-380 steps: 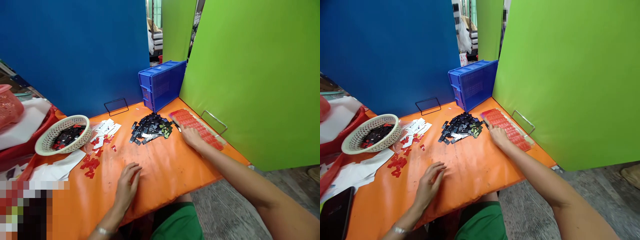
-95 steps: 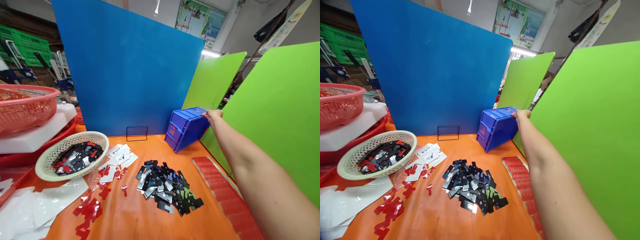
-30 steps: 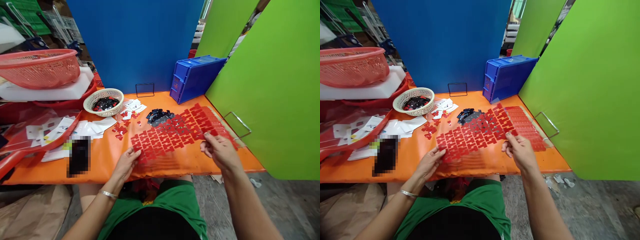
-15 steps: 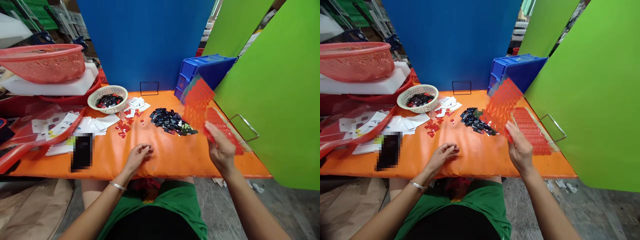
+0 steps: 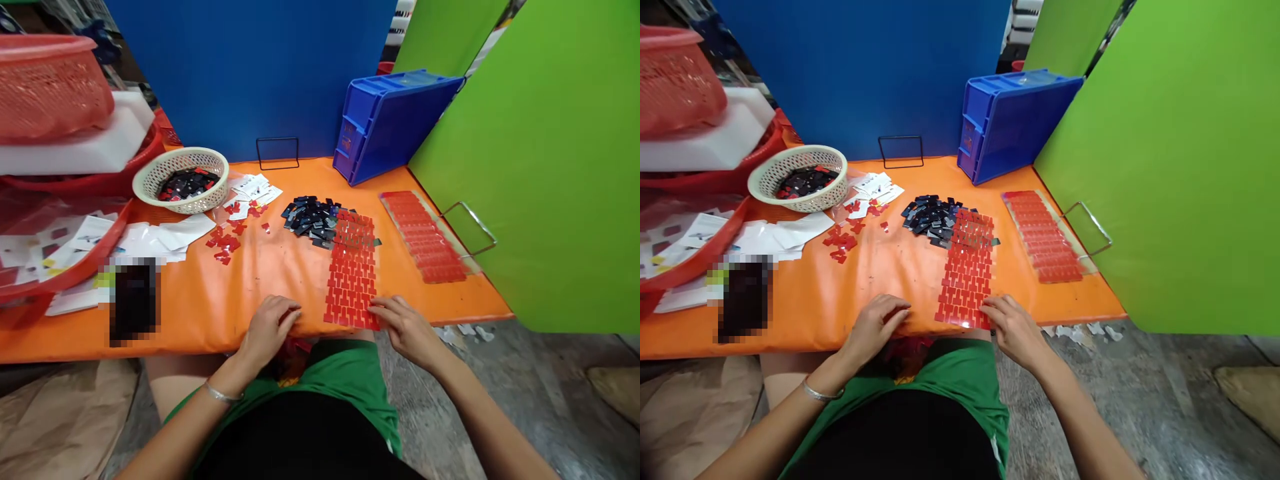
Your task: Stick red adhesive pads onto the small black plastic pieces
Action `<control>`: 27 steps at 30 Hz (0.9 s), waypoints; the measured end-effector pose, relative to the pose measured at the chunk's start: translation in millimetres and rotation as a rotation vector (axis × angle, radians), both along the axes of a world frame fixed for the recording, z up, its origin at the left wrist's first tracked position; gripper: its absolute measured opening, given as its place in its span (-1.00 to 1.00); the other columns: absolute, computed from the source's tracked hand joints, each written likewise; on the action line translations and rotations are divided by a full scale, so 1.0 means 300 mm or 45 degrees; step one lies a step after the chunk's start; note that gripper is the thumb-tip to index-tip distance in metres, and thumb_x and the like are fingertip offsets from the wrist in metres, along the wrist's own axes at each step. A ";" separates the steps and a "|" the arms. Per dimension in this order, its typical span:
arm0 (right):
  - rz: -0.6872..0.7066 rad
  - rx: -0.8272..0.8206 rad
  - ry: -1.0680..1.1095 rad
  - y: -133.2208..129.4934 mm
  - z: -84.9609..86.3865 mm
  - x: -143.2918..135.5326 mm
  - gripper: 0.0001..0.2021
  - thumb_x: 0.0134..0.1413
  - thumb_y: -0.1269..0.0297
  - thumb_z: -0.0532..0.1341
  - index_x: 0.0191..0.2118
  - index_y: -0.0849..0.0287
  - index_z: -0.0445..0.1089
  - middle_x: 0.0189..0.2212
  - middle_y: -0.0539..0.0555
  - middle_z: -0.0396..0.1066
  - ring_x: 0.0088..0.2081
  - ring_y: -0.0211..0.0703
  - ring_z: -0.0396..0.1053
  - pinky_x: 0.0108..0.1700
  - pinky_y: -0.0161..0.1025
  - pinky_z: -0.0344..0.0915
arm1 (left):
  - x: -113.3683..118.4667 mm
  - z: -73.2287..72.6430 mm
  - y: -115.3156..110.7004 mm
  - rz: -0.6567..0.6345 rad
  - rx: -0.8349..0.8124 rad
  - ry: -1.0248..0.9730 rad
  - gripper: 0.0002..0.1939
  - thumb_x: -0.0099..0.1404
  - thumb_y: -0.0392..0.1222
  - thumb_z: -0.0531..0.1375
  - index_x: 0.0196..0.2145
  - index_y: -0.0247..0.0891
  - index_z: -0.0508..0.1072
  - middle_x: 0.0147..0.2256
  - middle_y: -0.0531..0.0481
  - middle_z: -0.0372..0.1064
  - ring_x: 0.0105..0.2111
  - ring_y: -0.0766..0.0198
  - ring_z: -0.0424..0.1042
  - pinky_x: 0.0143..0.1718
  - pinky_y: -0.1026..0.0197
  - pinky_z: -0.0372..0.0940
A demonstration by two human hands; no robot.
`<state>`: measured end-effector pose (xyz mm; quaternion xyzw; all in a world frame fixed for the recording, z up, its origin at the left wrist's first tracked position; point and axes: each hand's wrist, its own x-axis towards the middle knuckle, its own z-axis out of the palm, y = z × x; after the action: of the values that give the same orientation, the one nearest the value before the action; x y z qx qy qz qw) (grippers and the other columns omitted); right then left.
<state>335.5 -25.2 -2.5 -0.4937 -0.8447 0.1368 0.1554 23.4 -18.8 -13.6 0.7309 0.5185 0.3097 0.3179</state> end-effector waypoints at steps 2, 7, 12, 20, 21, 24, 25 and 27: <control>-0.089 -0.044 0.150 0.007 0.017 -0.040 -0.65 0.07 0.49 0.00 -0.11 0.10 0.42 -0.18 0.15 0.43 -0.14 -0.03 0.34 -0.10 -0.03 0.34 | 0.050 -0.008 -0.009 -0.087 0.106 0.029 -0.83 0.31 -0.20 0.09 -0.24 -0.23 0.48 -0.29 -0.09 0.41 -0.21 0.16 0.34 -0.15 0.10 0.28; -0.291 -0.110 0.352 0.047 -0.005 -0.166 -0.88 0.12 0.35 0.08 -0.36 0.14 0.36 -0.41 0.10 0.38 -0.30 -0.08 0.33 -0.20 -0.15 0.30 | 0.134 -0.026 -0.006 -0.167 0.229 0.122 -0.81 0.33 -0.23 0.07 -0.20 -0.26 0.46 -0.21 -0.13 0.35 -0.16 0.16 0.28 -0.13 0.08 0.28; -0.373 -0.117 0.338 0.109 -0.062 -0.246 -0.89 0.11 0.40 0.09 -0.38 0.15 0.34 -0.38 0.10 0.33 -0.29 -0.10 0.32 -0.21 -0.19 0.27 | 0.159 -0.037 0.027 -0.230 0.263 0.197 -0.75 0.33 -0.25 0.06 -0.06 -0.24 0.39 -0.05 -0.14 0.32 -0.05 0.12 0.22 -0.01 0.00 0.23; -0.418 -0.283 0.112 0.195 -0.055 -0.263 -0.92 -0.01 0.45 0.17 -0.46 0.17 0.32 -0.43 0.02 0.29 -0.42 -0.22 0.27 -0.34 -0.30 0.18 | 0.170 -0.060 0.072 -0.244 0.209 0.402 -0.60 0.30 -0.14 0.09 0.09 -0.18 0.27 0.09 -0.17 0.16 0.02 0.06 0.16 0.01 -0.04 0.19; -0.406 -0.302 0.087 0.203 -0.048 -0.263 -0.91 -0.03 0.47 0.18 -0.48 0.17 0.31 -0.45 0.02 0.28 -0.43 -0.23 0.26 -0.35 -0.31 0.17 | 0.171 -0.058 0.076 -0.243 0.208 0.417 -0.59 0.30 -0.14 0.10 0.10 -0.18 0.26 0.10 -0.17 0.16 0.01 0.05 0.16 0.00 -0.04 0.19; -0.387 -0.324 0.045 0.208 -0.040 -0.266 -0.89 -0.03 0.49 0.16 -0.49 0.17 0.30 -0.46 0.01 0.28 -0.45 -0.23 0.25 -0.37 -0.31 0.16 | 0.173 -0.049 0.085 -0.255 0.202 0.462 -0.56 0.28 -0.13 0.12 0.11 -0.18 0.24 0.10 -0.17 0.15 -0.02 0.05 0.16 -0.01 -0.03 0.20; -0.403 -0.304 0.045 0.201 -0.044 -0.268 -0.91 -0.02 0.48 0.16 -0.46 0.17 0.32 -0.44 0.03 0.29 -0.44 -0.22 0.25 -0.37 -0.30 0.17 | 0.173 -0.046 0.088 -0.259 0.200 0.475 -0.55 0.27 -0.13 0.12 0.11 -0.18 0.24 0.10 -0.16 0.14 -0.02 0.04 0.16 -0.02 -0.02 0.20; -0.441 -0.217 0.063 0.176 -0.057 -0.273 -0.92 0.02 0.45 0.15 -0.35 0.18 0.37 -0.38 0.07 0.31 -0.40 -0.18 0.28 -0.34 -0.27 0.21 | 0.172 -0.044 0.092 -0.265 0.198 0.490 -0.54 0.26 -0.12 0.14 0.11 -0.18 0.24 0.11 -0.16 0.13 -0.03 0.04 0.16 -0.02 -0.02 0.20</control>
<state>253.4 27.7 -19.7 -0.6394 -0.7284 0.1912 0.1548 74.9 8.6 -26.6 0.8483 0.4660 0.1693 0.1860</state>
